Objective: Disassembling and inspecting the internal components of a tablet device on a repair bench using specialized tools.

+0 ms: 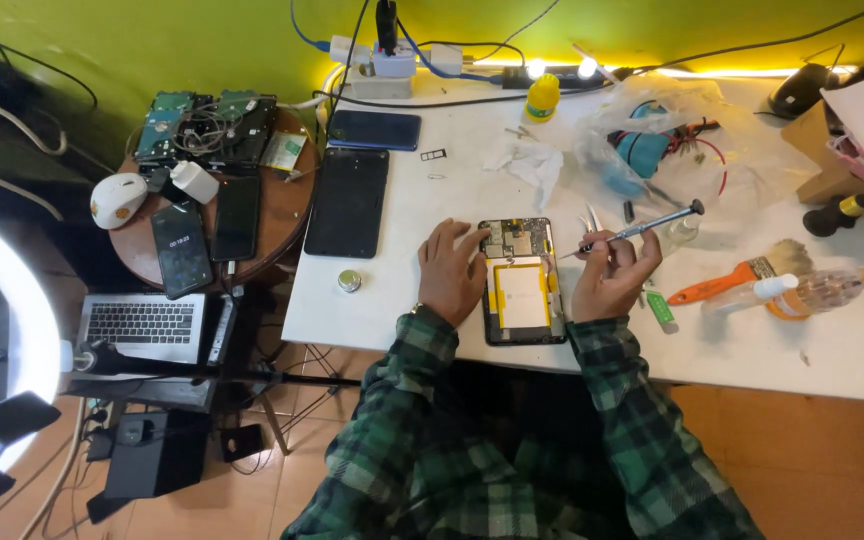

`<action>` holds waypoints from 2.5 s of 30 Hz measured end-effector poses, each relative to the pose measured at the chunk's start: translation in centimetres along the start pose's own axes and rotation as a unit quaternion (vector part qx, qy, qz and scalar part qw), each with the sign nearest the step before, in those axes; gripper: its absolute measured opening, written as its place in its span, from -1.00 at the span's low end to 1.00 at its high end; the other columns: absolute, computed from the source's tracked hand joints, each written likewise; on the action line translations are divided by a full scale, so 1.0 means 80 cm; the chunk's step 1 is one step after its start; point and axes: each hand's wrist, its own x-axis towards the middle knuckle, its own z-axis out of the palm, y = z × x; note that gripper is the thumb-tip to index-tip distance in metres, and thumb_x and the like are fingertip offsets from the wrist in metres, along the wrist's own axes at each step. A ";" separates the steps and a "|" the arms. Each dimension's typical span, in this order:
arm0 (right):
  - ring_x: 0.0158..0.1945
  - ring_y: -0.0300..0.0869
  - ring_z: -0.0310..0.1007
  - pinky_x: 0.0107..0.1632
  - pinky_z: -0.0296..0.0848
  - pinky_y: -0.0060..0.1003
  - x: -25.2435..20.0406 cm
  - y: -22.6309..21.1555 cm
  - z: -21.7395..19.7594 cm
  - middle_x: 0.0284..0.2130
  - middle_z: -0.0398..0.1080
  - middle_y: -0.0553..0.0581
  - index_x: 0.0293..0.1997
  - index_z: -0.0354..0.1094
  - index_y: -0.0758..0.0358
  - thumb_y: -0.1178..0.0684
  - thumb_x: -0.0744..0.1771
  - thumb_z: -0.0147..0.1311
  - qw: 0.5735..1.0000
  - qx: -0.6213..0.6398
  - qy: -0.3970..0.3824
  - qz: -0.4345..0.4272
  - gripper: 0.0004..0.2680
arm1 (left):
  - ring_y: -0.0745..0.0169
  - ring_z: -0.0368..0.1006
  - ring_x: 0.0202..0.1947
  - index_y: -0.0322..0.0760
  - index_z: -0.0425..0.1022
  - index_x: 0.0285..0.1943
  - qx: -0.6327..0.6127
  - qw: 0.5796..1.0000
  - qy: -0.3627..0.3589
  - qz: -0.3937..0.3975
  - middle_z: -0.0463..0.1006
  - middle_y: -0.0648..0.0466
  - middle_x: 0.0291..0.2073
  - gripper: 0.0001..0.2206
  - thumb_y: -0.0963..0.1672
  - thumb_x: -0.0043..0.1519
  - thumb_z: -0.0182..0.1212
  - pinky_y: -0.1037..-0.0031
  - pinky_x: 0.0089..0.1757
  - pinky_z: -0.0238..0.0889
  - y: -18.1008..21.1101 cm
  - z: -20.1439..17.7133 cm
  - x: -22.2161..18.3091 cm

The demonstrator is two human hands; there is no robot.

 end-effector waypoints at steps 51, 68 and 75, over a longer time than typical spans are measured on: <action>-0.23 0.17 0.61 -0.15 0.67 0.00 0.009 -0.056 0.044 -0.21 0.41 0.25 0.53 -0.18 0.18 0.18 0.29 0.31 0.959 0.019 -0.205 0.192 -0.32 | 0.09 0.58 -0.29 -0.04 0.65 0.05 -0.193 0.975 0.014 0.112 0.60 0.15 -0.36 -0.80 -0.03 0.31 0.28 0.36 -0.18 0.38 0.015 -0.010 0.007; 0.14 -0.10 0.38 0.16 0.37 -0.18 0.095 0.043 -0.020 -0.01 0.40 -0.12 0.02 0.46 -0.14 0.08 0.40 0.09 0.851 -0.414 -0.210 -0.244 -0.87 | 0.04 0.52 -0.21 -0.35 0.39 0.21 -0.379 0.910 -0.024 -0.164 0.55 -0.11 -0.22 -0.77 -0.24 0.45 -0.14 0.30 -0.09 0.42 0.024 -0.048 0.015; -0.24 -0.02 0.55 -0.28 0.51 -0.35 0.063 -0.043 0.022 -0.21 0.47 0.34 0.19 0.20 0.29 0.14 0.44 0.04 0.981 0.088 -0.143 0.093 -0.80 | -0.27 0.51 -0.08 -0.34 0.40 0.16 -0.284 0.956 -0.002 -0.072 0.48 -0.15 -0.16 -0.78 -0.19 0.44 -0.13 0.16 -0.04 0.40 0.011 -0.026 0.009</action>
